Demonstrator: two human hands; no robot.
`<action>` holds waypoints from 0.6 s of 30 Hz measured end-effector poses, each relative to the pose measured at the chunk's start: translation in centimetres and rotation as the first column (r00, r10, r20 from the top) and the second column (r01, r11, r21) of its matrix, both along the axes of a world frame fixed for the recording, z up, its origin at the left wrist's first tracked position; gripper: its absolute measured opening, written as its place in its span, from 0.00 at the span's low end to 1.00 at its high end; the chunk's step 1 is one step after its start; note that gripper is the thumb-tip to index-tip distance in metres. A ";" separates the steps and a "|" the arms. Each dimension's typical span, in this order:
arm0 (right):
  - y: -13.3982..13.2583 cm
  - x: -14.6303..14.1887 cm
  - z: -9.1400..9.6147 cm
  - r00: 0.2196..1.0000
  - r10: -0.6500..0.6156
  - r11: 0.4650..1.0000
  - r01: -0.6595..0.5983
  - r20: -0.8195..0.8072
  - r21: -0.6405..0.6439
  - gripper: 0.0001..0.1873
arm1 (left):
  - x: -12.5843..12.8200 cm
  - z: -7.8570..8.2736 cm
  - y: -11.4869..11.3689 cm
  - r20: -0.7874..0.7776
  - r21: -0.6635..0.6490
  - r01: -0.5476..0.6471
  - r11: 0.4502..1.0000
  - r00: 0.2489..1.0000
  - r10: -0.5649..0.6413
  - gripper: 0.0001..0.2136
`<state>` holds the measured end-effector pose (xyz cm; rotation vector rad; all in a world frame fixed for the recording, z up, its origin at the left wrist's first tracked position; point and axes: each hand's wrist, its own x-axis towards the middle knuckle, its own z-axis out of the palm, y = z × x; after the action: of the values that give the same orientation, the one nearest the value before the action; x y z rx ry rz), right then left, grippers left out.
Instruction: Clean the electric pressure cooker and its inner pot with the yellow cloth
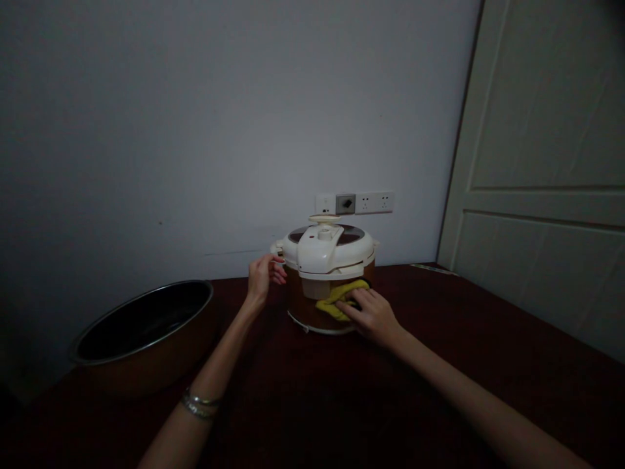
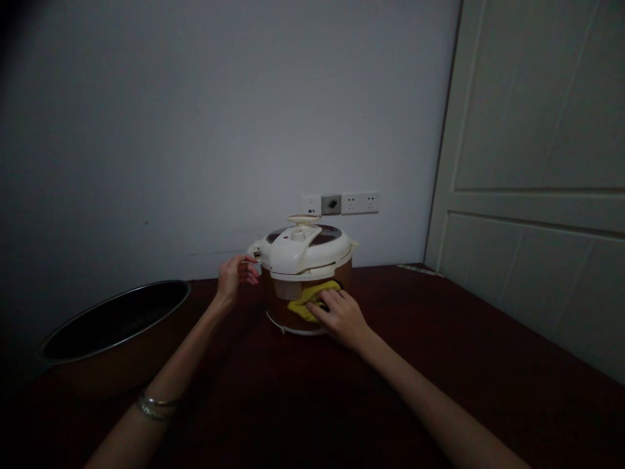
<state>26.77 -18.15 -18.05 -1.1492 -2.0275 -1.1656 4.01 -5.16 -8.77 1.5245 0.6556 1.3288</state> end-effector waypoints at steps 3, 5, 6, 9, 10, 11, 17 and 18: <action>0.1 -0.3 -0.6 0.999 0.038 0.995 -0.040 -0.022 -0.091 0.13 | 0.1 -0.1 0.0 -0.067 -0.019 0.061 0.998 0.996 -0.062 0.13; -0.3 -0.2 -2.0 0.997 0.071 0.968 -0.071 -0.011 -0.242 0.14 | 0.4 -0.3 -0.2 -0.128 -0.015 0.118 0.993 0.985 -0.119 0.14; -0.5 0.1 -2.6 0.996 0.082 0.948 -0.088 -0.032 -0.304 0.14 | 0.6 -0.3 -0.3 -0.154 -0.008 0.144 0.989 0.978 -0.144 0.15; -0.6 1.7 -3.7 0.951 0.083 0.934 -0.178 -0.297 -0.310 0.13 | 0.9 -0.5 -0.7 -0.202 0.012 0.202 0.979 0.960 -0.196 0.19; -0.4 2.4 -3.6 0.898 0.079 0.944 -0.206 -0.432 -0.257 0.12 | 1.0 -0.5 -0.8 -0.212 0.019 0.214 0.977 0.955 -0.205 0.19; 0.0 3.0 -3.3 0.818 0.074 0.957 -0.219 -0.570 -0.190 0.11 | 1.1 -0.5 -0.9 -0.223 0.027 0.222 0.975 0.952 -0.210 0.20; 4.5 5.9 -1.2 -0.073 -0.006 0.987 -0.159 -0.997 0.006 0.18 | 1.1 -0.6 -0.9 -0.236 0.052 0.222 0.974 0.950 -0.204 0.19; 4.9 5.8 -1.5 -0.163 -0.032 0.988 -0.154 -0.986 -0.006 0.19 | 1.1 -0.6 -0.9 -0.232 0.053 0.225 0.973 0.950 -0.208 0.19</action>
<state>32.61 -13.24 -19.58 -1.2803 -0.7215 0.2287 5.13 -6.08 -9.34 1.7746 0.5617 1.0352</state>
